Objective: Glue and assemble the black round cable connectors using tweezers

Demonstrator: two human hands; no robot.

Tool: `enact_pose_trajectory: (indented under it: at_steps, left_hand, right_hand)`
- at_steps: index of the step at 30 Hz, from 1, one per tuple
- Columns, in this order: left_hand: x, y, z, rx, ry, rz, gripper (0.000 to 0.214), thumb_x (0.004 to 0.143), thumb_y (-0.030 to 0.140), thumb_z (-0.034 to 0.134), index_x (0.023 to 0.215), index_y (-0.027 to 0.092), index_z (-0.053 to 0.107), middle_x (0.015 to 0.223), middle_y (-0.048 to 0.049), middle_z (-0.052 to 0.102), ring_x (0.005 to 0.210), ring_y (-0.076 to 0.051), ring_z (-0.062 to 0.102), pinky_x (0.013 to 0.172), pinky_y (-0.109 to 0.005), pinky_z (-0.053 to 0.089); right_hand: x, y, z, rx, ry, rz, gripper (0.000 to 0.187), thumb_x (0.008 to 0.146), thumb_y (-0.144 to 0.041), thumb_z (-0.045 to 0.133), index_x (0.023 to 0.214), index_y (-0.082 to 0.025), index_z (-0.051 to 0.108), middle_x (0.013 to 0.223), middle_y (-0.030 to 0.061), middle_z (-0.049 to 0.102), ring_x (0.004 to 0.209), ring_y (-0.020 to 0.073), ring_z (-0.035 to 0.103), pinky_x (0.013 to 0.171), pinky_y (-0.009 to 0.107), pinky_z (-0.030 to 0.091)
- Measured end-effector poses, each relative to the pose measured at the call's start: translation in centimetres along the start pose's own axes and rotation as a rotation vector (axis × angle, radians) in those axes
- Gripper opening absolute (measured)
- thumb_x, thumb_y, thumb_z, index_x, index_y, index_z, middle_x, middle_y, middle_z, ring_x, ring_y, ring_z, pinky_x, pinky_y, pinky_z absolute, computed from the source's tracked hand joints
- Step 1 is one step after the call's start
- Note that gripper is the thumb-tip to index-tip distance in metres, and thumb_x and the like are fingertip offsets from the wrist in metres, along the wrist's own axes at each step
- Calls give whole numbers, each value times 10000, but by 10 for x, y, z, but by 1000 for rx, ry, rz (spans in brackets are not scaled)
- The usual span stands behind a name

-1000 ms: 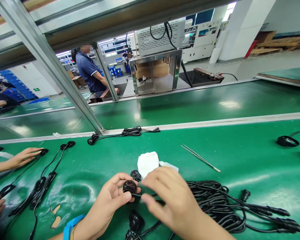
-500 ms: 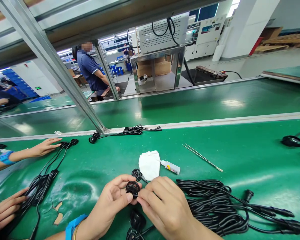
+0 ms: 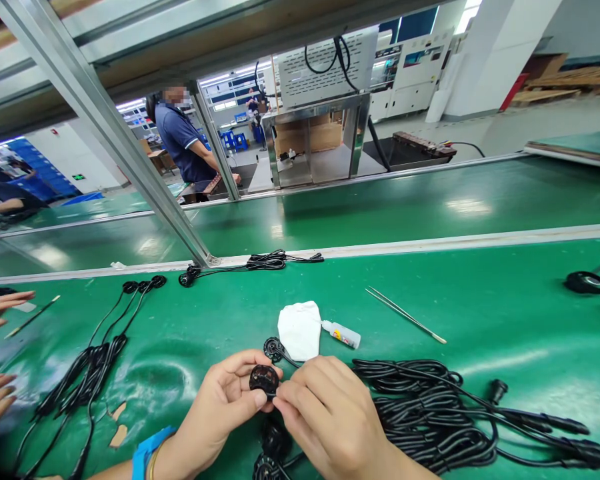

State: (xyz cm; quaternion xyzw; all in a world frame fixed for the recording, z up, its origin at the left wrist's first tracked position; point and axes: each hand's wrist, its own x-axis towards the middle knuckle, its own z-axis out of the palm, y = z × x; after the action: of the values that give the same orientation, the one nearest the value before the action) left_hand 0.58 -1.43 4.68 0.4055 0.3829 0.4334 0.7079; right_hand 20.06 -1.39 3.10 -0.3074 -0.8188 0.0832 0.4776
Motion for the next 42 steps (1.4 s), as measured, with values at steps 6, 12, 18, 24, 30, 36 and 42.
enact_pose_trajectory:
  at_steps: [6, 12, 18, 24, 30, 36, 42]
  left_hand:
    - [-3, -1, -1, 92, 9, 38, 267, 781, 96, 750, 1018, 187, 669, 1028, -59, 745, 871, -156, 699, 762, -229, 553]
    - [-5, -1, 3, 242, 75, 105, 286, 745, 21, 664, 975, 191, 658, 999, -60, 754, 896, -189, 713, 815, -262, 561]
    - [-13, -8, 7, 449, 181, 298, 379, 677, -19, 656, 969, 222, 675, 989, -48, 786, 916, -226, 737, 845, -285, 575]
    - [-15, -17, 3, 575, 205, 484, 358, 751, 33, 687, 1024, 259, 736, 1036, -56, 807, 939, -249, 754, 856, -323, 593]
    - [-12, -16, 4, 419, 229, 343, 230, 744, 207, 820, 967, 252, 784, 1013, -63, 812, 940, -246, 745, 887, -322, 578]
    - [-9, -6, 7, 222, 280, 166, 439, 715, 366, 848, 1097, 219, 689, 983, -71, 788, 899, -226, 725, 824, -272, 563]
    - [-1, 1, 0, 272, 221, 70, 422, 721, 345, 825, 1083, 164, 706, 906, -83, 765, 839, -199, 684, 755, -251, 533]
  right_hand:
    - [0, -3, 2, 1, 16, 5, 113, 899, -59, 622, 941, -162, 634, 801, 36, 642, 721, 164, 549, 645, 317, 395]
    - [-1, -3, 5, -13, 41, -12, 95, 902, -72, 616, 893, -166, 621, 761, 29, 626, 693, 159, 556, 631, 306, 406]
    - [0, -6, 5, -30, 66, -17, 102, 881, -73, 633, 885, -172, 607, 735, 25, 624, 671, 163, 564, 615, 308, 411]
    - [1, -10, 4, -43, 118, 17, 154, 836, -36, 626, 839, -180, 571, 698, 20, 593, 651, 159, 539, 612, 310, 391]
    - [6, -17, 4, -25, 160, 80, 134, 845, -68, 595, 811, -189, 551, 700, 10, 587, 654, 148, 530, 609, 296, 386]
    - [22, 12, -29, -43, -56, 152, 91, 946, -263, 597, 935, -203, 665, 875, 36, 693, 842, 177, 628, 792, 343, 471]
    - [-4, 115, -95, -696, -190, 635, 65, 802, -107, 677, 809, -138, 734, 794, 149, 699, 701, 280, 658, 584, 352, 399]
